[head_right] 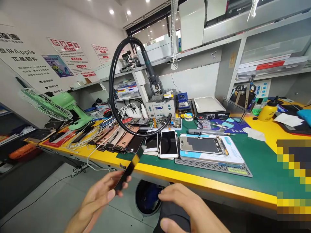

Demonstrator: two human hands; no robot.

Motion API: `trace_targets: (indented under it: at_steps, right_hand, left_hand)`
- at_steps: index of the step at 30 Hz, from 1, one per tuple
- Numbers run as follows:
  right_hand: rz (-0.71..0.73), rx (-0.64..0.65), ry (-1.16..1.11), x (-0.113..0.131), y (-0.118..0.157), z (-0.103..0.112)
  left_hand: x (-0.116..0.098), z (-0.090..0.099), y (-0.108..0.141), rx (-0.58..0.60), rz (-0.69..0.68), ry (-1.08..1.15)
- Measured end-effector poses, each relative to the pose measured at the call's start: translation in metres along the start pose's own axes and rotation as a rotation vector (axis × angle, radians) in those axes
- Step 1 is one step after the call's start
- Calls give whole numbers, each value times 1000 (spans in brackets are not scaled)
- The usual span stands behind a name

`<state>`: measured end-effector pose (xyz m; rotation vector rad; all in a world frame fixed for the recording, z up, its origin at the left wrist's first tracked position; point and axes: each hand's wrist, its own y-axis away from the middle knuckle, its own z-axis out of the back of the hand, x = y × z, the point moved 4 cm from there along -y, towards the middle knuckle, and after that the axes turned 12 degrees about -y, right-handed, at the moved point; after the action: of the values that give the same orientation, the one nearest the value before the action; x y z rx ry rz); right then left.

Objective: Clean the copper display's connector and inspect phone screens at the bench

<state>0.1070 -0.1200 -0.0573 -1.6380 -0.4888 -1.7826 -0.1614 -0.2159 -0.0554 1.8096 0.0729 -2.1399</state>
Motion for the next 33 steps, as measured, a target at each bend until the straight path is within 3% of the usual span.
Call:
trace_targets:
  at_steps: [2, 4, 7, 10, 14, 22, 33]
  right_hand:
    - [-118, -56, -173, -9, -8, -17]
    - [-166, -52, -409, -12, -17, -31]
    - [-175, 2, -720, -7, -27, -42]
    - [-213, -54, -815, -4, -31, -40]
    - [-248, -111, -818, -4, -31, -35]
    - [-251, -70, -873, -3, -36, -31]
    - [-268, -9, -865, -5, -40, -36]
  left_hand:
    - [10, -30, 1, 242, -8, 428]
    - [18, -59, 1, 444, -14, 715]
    - [25, -92, 2, 623, -18, 942]
    - [25, -107, 3, 714, 4, 1026]
    - [17, -110, 3, 737, 39, 1043]
    - [3, -108, 5, 686, 97, 1049]
    - [1, -106, 10, 643, 108, 1043]
